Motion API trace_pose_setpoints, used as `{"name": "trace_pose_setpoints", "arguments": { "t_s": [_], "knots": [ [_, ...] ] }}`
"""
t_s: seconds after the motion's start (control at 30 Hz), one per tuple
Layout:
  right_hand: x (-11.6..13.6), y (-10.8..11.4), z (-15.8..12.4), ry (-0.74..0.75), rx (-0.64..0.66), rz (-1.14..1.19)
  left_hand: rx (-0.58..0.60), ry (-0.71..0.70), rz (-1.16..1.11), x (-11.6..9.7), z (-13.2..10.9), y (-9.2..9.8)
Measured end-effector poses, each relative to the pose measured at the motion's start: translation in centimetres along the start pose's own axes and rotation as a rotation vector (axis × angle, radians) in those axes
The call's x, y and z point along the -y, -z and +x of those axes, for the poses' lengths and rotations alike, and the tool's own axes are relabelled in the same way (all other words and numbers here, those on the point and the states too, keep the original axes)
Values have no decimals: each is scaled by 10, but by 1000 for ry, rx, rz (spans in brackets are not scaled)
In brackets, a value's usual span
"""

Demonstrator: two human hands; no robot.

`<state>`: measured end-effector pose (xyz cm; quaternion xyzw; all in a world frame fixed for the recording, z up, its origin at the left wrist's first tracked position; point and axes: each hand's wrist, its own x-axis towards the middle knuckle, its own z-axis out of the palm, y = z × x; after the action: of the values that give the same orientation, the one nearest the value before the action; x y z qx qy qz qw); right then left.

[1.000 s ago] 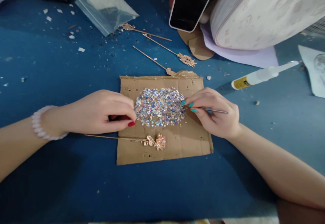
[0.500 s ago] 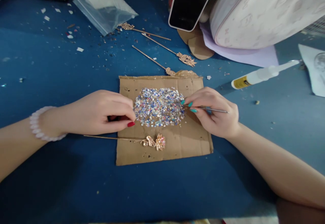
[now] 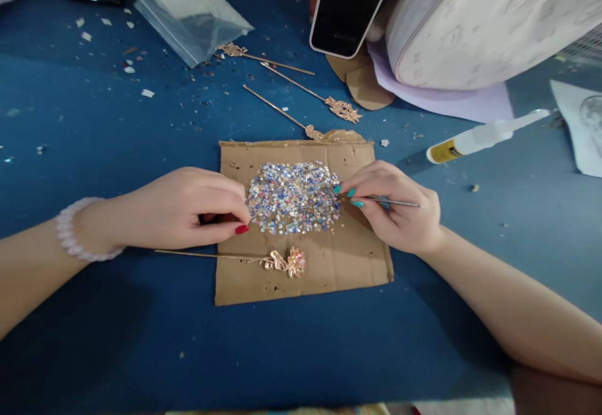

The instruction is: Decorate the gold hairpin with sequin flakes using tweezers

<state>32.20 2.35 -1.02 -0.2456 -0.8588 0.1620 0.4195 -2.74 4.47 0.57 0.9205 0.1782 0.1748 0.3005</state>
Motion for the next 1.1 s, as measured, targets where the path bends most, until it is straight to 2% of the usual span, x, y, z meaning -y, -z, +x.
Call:
{"name": "trace_pose_setpoints", "arguments": {
  "t_s": [0.4, 0.53, 0.7, 0.9, 1.1],
  "knots": [
    [3, -1, -2, -35, -41, 45, 13, 9, -15, 2, 0, 0],
    [14, -4, -3, -49, -65, 82, 41, 18, 0, 0, 2, 2],
    [35, -7, -9, -16, -29, 75, 63, 10, 30, -1, 2, 5],
    [54, -12, -27, -30, -3, 34, 54, -103, 305, -17, -4, 2],
    [54, -14, -30, -46, 18, 3, 111, -194, 483, -34, 0, -6]
  ]
}}
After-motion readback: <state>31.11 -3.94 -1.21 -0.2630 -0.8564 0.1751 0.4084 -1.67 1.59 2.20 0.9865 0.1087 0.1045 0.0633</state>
